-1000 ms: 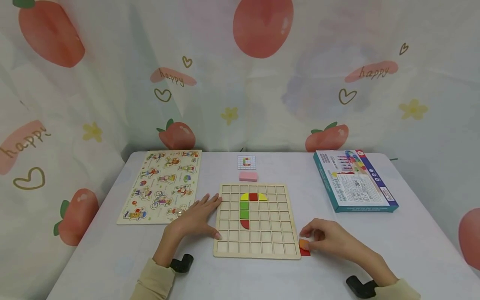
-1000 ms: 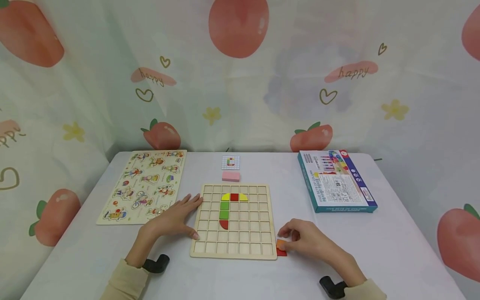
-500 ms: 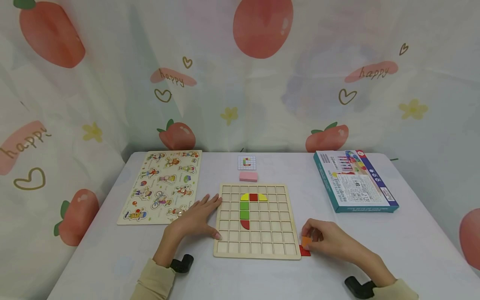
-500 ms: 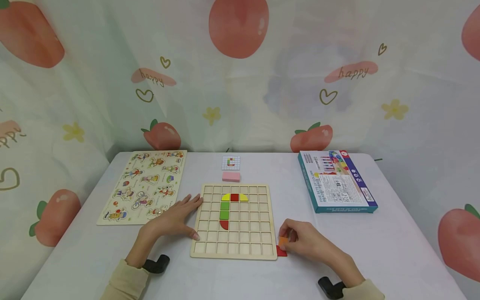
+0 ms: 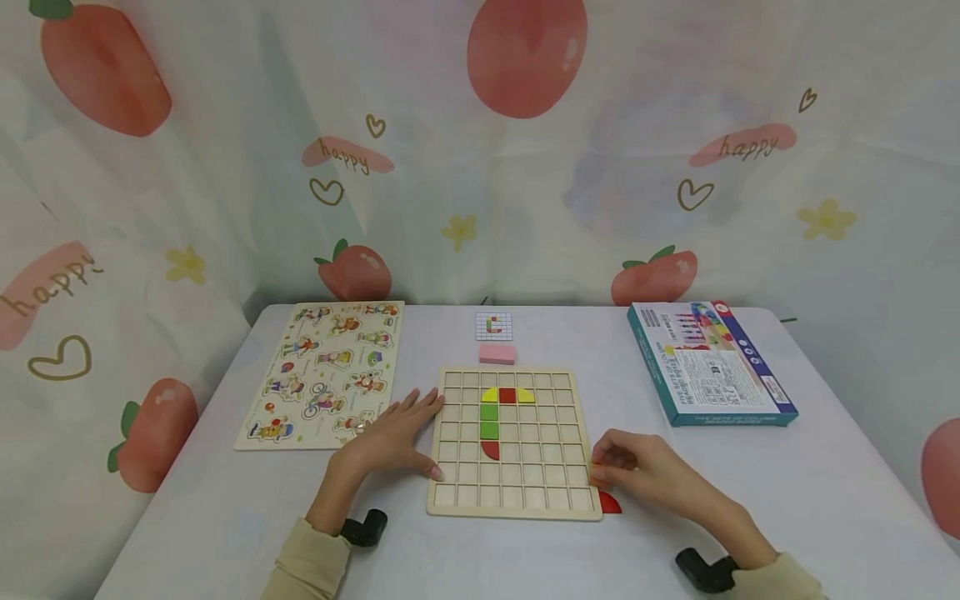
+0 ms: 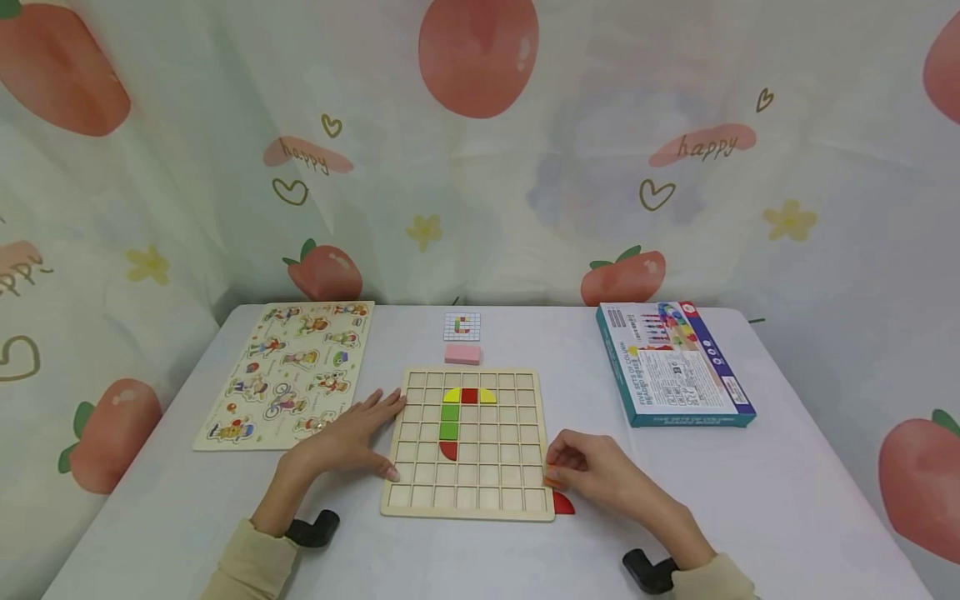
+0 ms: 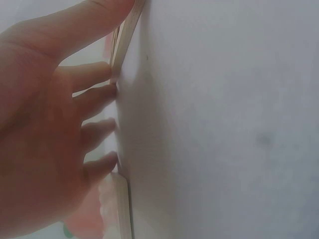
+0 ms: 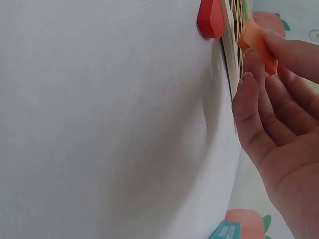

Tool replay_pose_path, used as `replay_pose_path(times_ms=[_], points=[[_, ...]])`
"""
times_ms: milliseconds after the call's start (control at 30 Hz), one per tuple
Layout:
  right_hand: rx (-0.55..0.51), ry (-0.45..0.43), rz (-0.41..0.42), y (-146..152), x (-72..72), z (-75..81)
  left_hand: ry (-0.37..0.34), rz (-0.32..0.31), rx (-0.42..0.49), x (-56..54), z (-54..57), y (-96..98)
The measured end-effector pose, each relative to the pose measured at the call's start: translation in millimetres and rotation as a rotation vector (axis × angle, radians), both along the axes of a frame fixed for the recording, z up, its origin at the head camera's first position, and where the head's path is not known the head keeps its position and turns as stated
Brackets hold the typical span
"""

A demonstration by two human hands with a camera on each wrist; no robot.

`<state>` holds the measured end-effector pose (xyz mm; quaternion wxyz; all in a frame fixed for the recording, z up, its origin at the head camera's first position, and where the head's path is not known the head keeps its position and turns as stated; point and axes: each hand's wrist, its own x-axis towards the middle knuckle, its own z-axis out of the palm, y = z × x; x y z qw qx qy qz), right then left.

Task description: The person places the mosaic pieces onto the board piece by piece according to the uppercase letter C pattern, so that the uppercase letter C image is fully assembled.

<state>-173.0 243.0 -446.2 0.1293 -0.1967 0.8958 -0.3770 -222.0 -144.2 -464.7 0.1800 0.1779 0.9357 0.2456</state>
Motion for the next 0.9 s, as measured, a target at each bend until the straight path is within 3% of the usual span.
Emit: replay_pose_path(times_ms=[900], points=[[-0.037,0.025,0.015,-15,-7.9,-3.5,-0.003,-0.004,0.005,0.1,0.6,-0.1]])
